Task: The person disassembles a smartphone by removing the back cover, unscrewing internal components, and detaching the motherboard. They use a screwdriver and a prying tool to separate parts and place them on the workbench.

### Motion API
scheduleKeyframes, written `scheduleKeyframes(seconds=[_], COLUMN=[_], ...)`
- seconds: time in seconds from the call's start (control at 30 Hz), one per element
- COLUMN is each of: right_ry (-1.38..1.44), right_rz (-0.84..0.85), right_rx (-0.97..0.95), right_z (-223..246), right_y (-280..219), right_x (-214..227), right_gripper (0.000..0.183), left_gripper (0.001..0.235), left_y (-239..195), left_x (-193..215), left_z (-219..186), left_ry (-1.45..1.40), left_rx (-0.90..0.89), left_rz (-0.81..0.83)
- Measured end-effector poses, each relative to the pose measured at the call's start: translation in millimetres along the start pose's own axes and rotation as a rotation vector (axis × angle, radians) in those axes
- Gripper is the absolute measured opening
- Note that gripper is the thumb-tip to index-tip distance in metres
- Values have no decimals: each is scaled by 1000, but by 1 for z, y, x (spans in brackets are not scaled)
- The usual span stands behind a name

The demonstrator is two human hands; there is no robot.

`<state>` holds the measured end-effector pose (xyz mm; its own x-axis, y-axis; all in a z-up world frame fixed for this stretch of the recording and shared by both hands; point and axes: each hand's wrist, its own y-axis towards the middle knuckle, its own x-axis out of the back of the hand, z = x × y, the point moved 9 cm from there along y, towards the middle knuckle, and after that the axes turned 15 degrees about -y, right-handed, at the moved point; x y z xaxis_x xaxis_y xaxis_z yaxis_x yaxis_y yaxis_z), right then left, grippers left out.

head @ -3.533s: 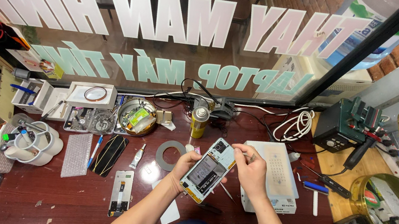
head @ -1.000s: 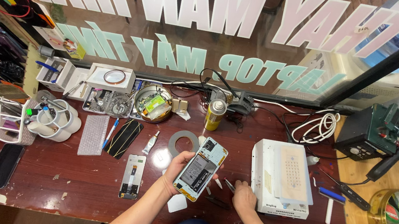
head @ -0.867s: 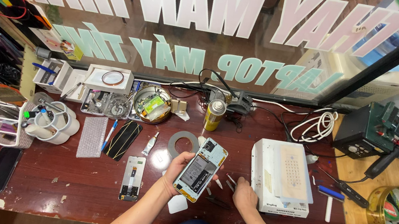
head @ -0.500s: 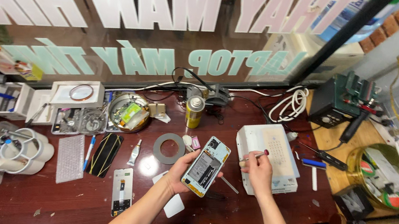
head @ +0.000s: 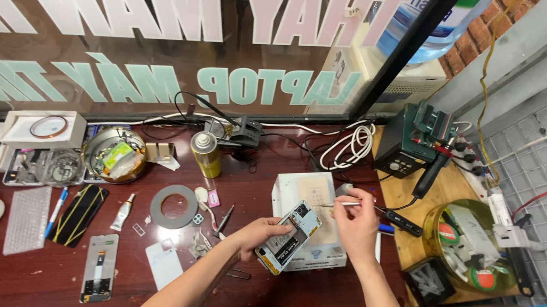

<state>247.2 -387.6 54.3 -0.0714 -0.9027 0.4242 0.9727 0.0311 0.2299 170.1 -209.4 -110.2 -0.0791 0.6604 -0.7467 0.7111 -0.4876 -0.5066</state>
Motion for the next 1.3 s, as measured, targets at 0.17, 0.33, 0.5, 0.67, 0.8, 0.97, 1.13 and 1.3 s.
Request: scheduleKeyframes(seconds=[0.17, 0.33, 0.5, 0.67, 0.8, 0.97, 1.13, 1.3], right_ry=[-296, -346, -309, -406, -426, -437, -439, -612], right_rz=[102, 214, 231, 268, 285, 306, 376, 409], right_rx=[149, 199, 282, 261, 220, 202, 126, 273], right_z=[-8, -14, -10, -13, -15, -15, -16, 2], right_y=[15, 20, 18, 20, 21, 21, 23, 24], right_x=[10, 3, -8, -19, -24, -25, -25, -35], right_gripper=[30, 28, 27, 26, 27, 26, 25, 13], left_gripper=[47, 39, 32, 31, 31, 33, 33, 33], left_y=[32, 11, 4, 7, 7, 5, 4, -1], left_x=[4, -4, -7, -1, -1, -6, -8, -13], left_z=[-13, -28, -31, -27, -30, -32, -30, -33], left_ry=[591, 832, 848, 823, 837, 853, 813, 812], left_rx=[-199, -369, -451, -447, -467, -481, -397, -419], left_rz=[-351, -550, -603, -617, -597, -570, -554, -580])
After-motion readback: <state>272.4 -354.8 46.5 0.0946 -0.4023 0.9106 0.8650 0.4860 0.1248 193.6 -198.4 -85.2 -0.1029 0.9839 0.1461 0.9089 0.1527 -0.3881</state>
